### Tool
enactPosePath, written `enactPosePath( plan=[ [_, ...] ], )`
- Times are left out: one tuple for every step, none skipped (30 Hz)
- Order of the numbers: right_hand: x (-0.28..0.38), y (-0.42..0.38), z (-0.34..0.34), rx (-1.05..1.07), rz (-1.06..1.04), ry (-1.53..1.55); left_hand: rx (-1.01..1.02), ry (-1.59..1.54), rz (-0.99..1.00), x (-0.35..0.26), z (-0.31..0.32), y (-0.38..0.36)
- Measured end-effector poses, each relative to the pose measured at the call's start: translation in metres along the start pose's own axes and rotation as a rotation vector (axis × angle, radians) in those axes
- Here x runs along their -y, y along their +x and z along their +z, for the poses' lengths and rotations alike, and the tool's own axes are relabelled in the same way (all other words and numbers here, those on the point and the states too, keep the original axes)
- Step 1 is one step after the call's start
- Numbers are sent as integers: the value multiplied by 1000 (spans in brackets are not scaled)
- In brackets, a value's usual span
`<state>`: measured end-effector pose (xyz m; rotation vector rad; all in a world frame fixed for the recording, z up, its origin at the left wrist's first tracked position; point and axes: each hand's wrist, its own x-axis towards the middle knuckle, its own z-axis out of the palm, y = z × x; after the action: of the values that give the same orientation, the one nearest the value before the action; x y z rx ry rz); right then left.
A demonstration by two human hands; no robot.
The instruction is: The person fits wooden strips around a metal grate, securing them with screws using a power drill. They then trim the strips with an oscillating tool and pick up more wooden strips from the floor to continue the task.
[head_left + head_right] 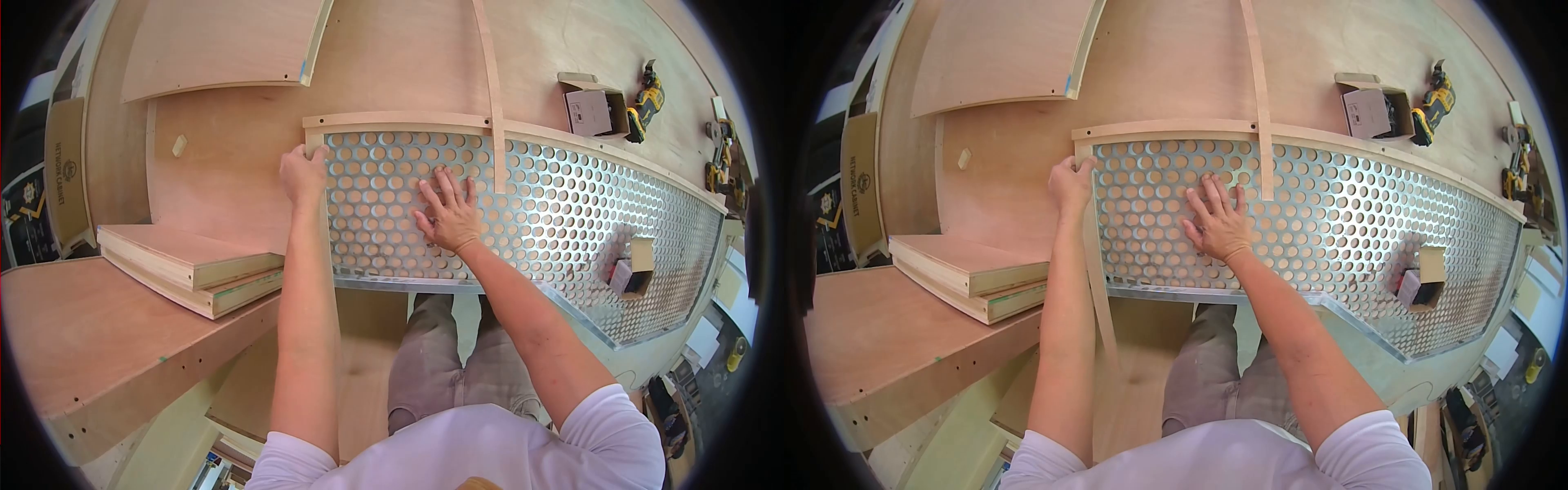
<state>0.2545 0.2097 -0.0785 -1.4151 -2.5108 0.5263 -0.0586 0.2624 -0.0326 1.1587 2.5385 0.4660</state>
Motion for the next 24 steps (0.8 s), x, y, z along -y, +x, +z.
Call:
enactPosePath(
  plan=[
    [0,0,0,3,0,-4,-8,21,16,-1,-1,-1],
    [0,0,0,6,0,-7,-16,41,32,-2,-2,-1],
    [0,0,0,7,0,-9,41,30,-19,-7,-6,-1],
    [0,0,0,8,0,-11,97,19,-70,-13,-10,-1],
    [0,0,-1,10,-1,-12,154,8,-122,-18,-14,-2],
    [0,0,0,7,-1,-9,156,13,-119,-19,-15,-2],
    [0,0,0,2,-1,-6,158,19,-116,-20,-15,-2],
    [1,1,0,-3,-2,-2,158,24,-113,-21,-16,-2],
    [1,1,0,-2,-2,-4,163,22,-120,-23,-18,-3],
    [1,1,0,-1,-3,-7,168,20,-126,-25,-20,-3],
    [1,1,0,-1,-3,-9,172,17,-132,-28,-22,-3],
    [1,1,0,2,-4,-11,189,20,-139,-31,-25,-3],
    [0,1,0,6,-3,-12,207,24,-145,-34,-29,-2],
    [1,0,0,11,-3,-14,225,27,-153,-36,-31,-2],
    [1,0,0,5,-5,-17,215,45,-129,-35,-31,-3],
    [1,0,0,0,-6,-20,204,64,-106,-35,-31,-3],
    [1,0,0,-7,-6,-22,194,83,-81,-35,-31,-4],
    [1,1,0,-8,-12,-25,167,76,-89,-33,-29,-5],
    [2,1,0,-13,-15,-28,140,70,-93,-30,-26,-7],
    [1,0,0,-16,-14,-34,118,61,-95,-29,-22,-9],
    [1,0,0,-19,-16,-15,64,60,-50,-19,-13,-10],
    [2,0,0,-22,-14,0,13,55,-1,-2,-2,-8],
    [1,0,-2,-28,-7,4,-34,40,53,9,9,-3],
    [1,1,-3,-29,-13,12,-45,73,45,15,12,0]
  ],
)
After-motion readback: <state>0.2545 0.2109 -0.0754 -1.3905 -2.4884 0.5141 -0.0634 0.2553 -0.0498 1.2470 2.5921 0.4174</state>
